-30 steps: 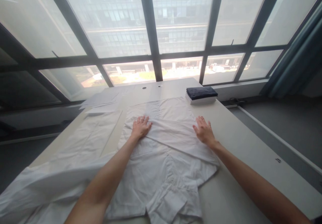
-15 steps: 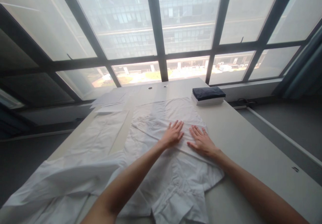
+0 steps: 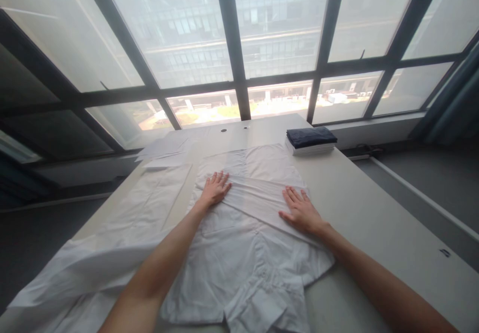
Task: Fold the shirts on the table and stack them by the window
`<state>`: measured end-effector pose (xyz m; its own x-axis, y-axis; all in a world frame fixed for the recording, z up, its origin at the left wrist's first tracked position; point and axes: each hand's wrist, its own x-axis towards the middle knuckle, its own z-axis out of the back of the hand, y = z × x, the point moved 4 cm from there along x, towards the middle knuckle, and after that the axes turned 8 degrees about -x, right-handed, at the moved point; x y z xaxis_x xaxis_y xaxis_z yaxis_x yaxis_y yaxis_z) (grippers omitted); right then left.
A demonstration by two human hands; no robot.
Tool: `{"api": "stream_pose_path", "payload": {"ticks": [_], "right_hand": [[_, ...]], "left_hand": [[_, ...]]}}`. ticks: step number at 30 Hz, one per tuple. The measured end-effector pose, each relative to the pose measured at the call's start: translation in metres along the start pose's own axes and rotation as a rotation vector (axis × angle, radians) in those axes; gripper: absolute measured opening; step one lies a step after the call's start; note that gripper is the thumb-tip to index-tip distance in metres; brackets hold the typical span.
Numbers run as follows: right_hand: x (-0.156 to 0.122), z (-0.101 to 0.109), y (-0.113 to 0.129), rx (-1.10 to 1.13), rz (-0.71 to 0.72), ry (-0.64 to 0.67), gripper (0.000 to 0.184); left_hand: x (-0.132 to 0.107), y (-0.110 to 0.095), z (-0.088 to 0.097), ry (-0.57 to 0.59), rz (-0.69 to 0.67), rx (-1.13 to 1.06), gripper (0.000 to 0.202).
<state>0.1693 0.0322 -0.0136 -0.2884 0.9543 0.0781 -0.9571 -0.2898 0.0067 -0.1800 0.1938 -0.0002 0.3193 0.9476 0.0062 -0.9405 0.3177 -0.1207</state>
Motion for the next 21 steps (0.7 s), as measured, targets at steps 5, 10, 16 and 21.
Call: {"api": "stream_pose_path", "payload": {"ticks": [5,10,16,21], "right_hand": [[0.004,0.010,0.012,0.091,-0.090,0.105,0.081],[0.044,0.035,0.091,0.267,-0.080,-0.026,0.070],[0.104,0.033,0.150,0.273,-0.056,-0.032,0.063],[0.083,0.011,0.097,0.209,-0.102,0.011,0.066]], "left_hand": [[0.001,0.000,-0.006,-0.014,0.007,-0.003,0.065],[0.002,0.000,-0.006,-0.043,0.002,0.018,0.065],[0.001,0.001,-0.005,-0.054,-0.004,0.039,0.064],[0.003,0.003,-0.008,-0.063,0.004,0.018,0.065]]}}
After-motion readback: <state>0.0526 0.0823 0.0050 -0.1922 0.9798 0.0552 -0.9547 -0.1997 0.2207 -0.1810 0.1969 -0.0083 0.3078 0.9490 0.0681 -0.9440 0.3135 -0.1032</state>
